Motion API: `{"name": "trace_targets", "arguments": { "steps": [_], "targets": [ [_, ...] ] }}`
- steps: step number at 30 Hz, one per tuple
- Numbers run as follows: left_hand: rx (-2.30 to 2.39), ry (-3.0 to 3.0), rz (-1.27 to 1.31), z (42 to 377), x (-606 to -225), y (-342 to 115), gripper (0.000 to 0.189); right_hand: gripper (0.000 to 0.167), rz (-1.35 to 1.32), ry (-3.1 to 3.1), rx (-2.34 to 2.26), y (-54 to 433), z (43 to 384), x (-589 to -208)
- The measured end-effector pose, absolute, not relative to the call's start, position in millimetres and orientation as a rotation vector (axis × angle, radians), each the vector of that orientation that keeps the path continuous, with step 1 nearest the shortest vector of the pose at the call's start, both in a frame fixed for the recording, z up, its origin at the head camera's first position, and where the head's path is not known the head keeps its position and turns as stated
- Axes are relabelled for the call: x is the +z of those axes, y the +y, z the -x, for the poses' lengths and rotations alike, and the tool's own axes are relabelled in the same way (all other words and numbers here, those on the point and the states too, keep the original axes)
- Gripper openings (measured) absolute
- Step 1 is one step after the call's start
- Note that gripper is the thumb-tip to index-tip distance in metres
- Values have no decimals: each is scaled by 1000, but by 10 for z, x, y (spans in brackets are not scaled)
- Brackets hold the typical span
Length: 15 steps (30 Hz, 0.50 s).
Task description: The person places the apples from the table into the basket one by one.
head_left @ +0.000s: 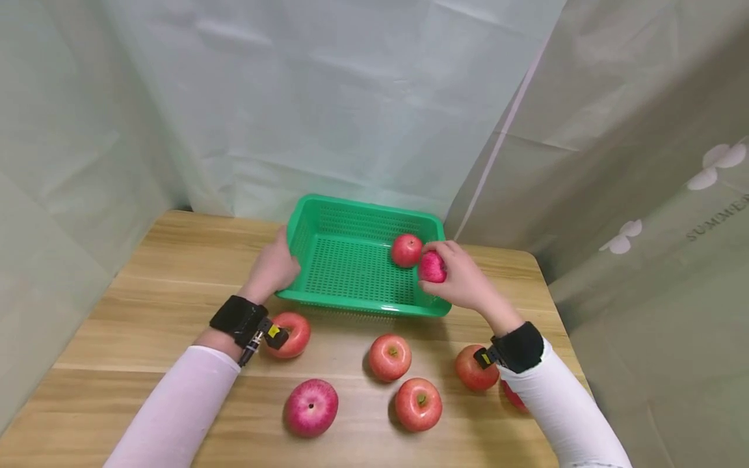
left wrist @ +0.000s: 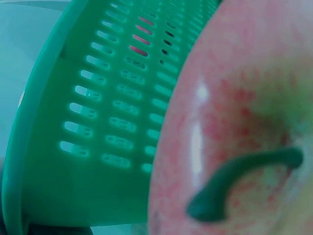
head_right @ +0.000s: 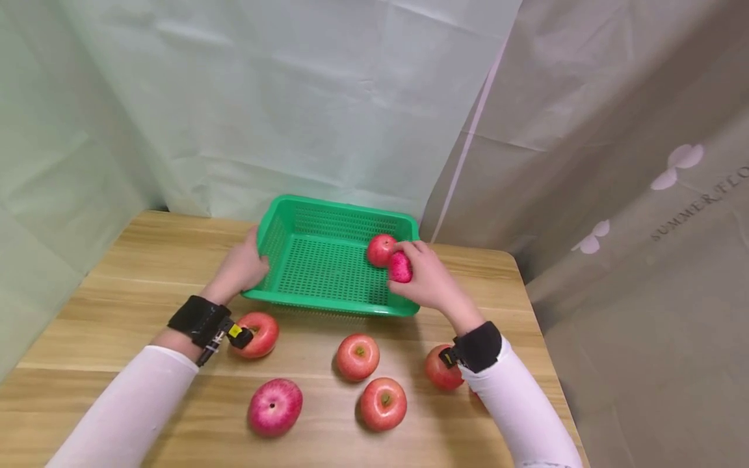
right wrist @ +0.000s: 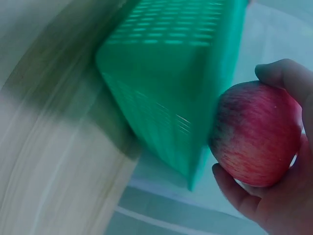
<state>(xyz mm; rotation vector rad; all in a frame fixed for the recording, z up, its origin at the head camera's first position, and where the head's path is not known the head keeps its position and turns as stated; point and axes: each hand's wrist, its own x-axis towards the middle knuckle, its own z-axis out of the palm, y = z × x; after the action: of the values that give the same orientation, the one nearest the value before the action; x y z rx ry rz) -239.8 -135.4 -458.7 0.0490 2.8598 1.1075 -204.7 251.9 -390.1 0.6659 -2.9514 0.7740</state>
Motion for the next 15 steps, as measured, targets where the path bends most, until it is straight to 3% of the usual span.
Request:
{"name": "trace_targets", "arguments": {
  "steps": [10,15],
  "targets": [
    [1089,2848,-26,2405,-4583,-1357,80,66,-891,-3002,504,2325,2268,-4123],
    [1083,2858,-32,2397,-4572,-1338,80,56,-1087,-3047,388,2337,2319,-4179]
  ]
}}
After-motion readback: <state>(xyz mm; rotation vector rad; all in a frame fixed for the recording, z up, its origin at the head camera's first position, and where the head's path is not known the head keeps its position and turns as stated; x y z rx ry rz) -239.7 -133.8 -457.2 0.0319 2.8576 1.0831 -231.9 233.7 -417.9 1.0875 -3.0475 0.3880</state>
